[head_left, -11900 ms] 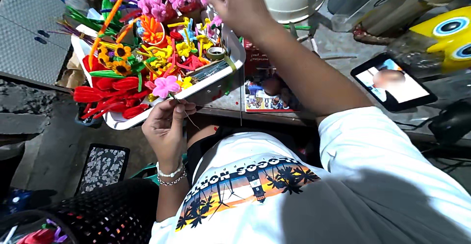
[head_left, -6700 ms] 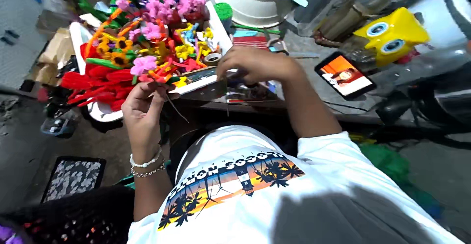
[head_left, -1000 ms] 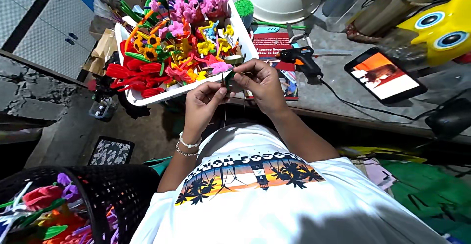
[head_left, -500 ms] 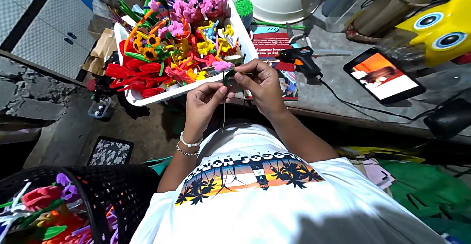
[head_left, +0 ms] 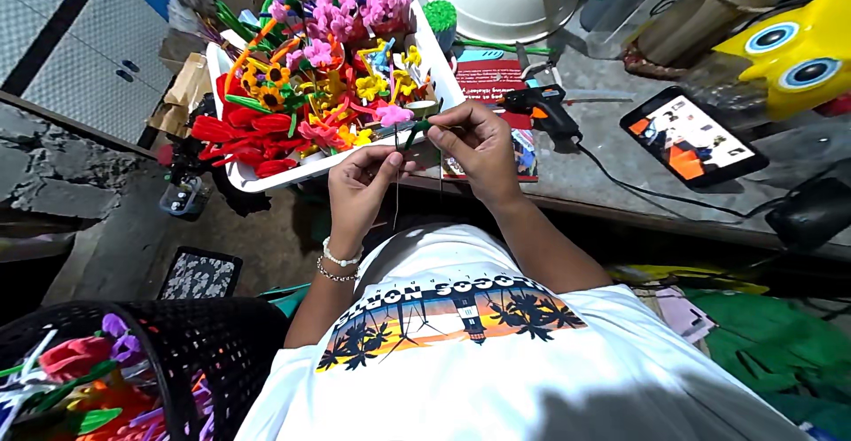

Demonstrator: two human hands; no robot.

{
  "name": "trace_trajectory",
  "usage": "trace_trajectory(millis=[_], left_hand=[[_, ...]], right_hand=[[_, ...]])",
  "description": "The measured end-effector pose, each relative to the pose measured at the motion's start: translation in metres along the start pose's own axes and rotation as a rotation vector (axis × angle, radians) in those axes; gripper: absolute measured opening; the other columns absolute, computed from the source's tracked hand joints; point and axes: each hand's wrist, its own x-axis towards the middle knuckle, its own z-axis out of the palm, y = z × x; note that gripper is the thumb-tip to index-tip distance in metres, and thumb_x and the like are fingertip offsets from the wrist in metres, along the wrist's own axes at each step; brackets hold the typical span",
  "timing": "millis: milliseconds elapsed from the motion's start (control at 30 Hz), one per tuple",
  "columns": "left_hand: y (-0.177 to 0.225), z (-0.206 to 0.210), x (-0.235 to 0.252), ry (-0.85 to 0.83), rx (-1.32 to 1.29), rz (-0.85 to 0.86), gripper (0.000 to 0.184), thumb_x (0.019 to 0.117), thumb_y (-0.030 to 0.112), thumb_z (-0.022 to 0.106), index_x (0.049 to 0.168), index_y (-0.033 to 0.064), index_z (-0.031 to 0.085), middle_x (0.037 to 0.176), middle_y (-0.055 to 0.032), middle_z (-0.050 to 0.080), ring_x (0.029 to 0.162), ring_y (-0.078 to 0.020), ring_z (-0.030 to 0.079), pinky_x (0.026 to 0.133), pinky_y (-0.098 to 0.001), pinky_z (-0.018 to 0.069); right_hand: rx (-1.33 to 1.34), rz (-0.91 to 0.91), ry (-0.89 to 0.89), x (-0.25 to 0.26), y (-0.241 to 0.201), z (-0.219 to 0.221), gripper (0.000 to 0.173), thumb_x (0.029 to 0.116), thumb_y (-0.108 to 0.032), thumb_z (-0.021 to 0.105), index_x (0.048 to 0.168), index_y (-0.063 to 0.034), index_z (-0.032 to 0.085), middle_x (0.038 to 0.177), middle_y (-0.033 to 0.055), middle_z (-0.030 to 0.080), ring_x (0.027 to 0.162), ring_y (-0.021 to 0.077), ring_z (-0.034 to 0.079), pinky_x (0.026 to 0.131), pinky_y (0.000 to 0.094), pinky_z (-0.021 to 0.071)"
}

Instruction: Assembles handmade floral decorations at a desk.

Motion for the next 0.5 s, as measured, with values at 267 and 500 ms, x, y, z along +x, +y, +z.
trace_trajectory(millis=[267,500], left_hand=[[-0.002,-0.003,0.002,0.027,-0.104,-0.034,0.014,0.0999,0.006,0.064,0.114,0.0069,0.067,0.106,-0.0045,0.073,0.089,-0.0135,0.074,0.081,-0.0293,0.0633],[-0.002,-0.004,-0.001,0.026,-0.09,-0.03,0.015,0.1003,0.007,0.064,0.115,0.0082,0.066,0.107,-0.0036,0.072,0.091,-0.0125,0.073,0.081,-0.0272,0.0628]], right_hand=[[-0.722,0.018,-0.051,0.031,0.017,-0.007,0.058,0.094,-0.022,0.075,0.144,-0.0013,0.054,0.122,0.0192,0.054,0.081,0.0174,0.057,0.07,0.0292,0.0513],[-0.233,0.032,-0.219,0.011,0.002,-0.001,0.03,0.1071,-0.006,0.04,0.129,0.0058,0.057,0.113,0.0121,0.068,0.088,0.0117,0.065,0.076,0.027,0.0562]])
